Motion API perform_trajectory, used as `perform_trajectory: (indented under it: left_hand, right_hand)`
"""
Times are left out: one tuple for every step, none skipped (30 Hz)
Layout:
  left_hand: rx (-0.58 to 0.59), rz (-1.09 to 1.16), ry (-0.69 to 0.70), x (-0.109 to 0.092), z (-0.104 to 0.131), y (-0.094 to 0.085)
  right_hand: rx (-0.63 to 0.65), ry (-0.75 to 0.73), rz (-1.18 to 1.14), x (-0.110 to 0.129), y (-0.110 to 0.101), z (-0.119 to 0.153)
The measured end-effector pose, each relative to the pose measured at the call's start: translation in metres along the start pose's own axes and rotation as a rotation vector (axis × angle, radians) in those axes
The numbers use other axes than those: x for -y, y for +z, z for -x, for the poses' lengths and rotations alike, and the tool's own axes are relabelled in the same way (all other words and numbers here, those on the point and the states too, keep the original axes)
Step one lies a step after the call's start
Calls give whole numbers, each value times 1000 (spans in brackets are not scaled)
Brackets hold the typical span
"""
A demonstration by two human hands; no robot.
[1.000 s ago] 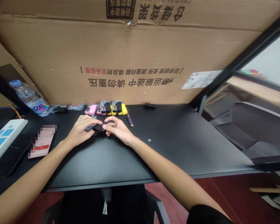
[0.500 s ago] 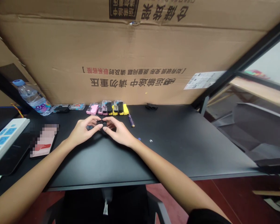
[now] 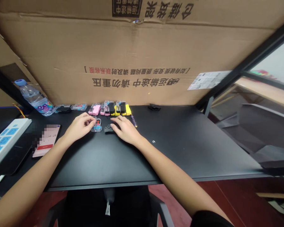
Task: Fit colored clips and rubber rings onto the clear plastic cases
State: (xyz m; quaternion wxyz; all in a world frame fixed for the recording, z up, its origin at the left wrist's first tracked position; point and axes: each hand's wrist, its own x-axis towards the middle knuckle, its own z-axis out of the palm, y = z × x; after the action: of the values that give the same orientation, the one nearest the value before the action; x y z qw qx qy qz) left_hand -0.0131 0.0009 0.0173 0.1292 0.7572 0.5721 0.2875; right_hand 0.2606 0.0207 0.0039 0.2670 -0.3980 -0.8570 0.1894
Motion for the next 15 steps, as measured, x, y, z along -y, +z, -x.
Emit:
perform_trajectory:
  left_hand:
    - [4, 7, 9, 0, 0, 0]
    - [5, 12, 20, -1, -1, 0]
    - [0, 17, 33, -1, -1, -1]
    - [-8, 23, 54, -1, -2, -1]
    - [-17, 27, 87, -1, -2, -2]
    - [-22, 23, 129, -2, -2, -3]
    - [-19, 11, 175, -2, -1, -3]
    - [-6, -8, 218, -2, -1, -4]
    - [17, -30, 250, -2, 0, -4]
    - [50, -50, 268, -2, 1, -3]
    - [85, -63, 272, -2, 1, -3]
    - [121, -68, 271, -2, 2, -2]
    - [152, -67, 268, -1, 3, -1]
    - [173, -65, 266, -1, 3, -1]
    - [180, -63, 264, -1, 4, 0]
  right_hand:
    - [-15, 2, -24, 1, -1, 0]
    - [-23, -4, -46, 3, -1, 0]
    - [-20, -19, -63, 4, -2, 1]
    - [-10, -39, -74, 6, -3, 1]
    - [8, -60, -81, 7, -3, 1]
    - [29, -80, -84, 7, -3, 2]
    - [50, -96, -84, 7, -3, 2]
    - [69, -108, -84, 7, -2, 2]
    - [83, -116, -83, 6, -1, 2]
    - [92, -121, -81, 5, 0, 2]
    - [98, -122, -81, 3, 1, 2]
    - [98, -121, -83, 2, 2, 2]
    - [93, -115, -88, 1, 3, 2]
    - [84, -106, -97, 1, 3, 2]
    - [71, -93, -112, 0, 4, 2]
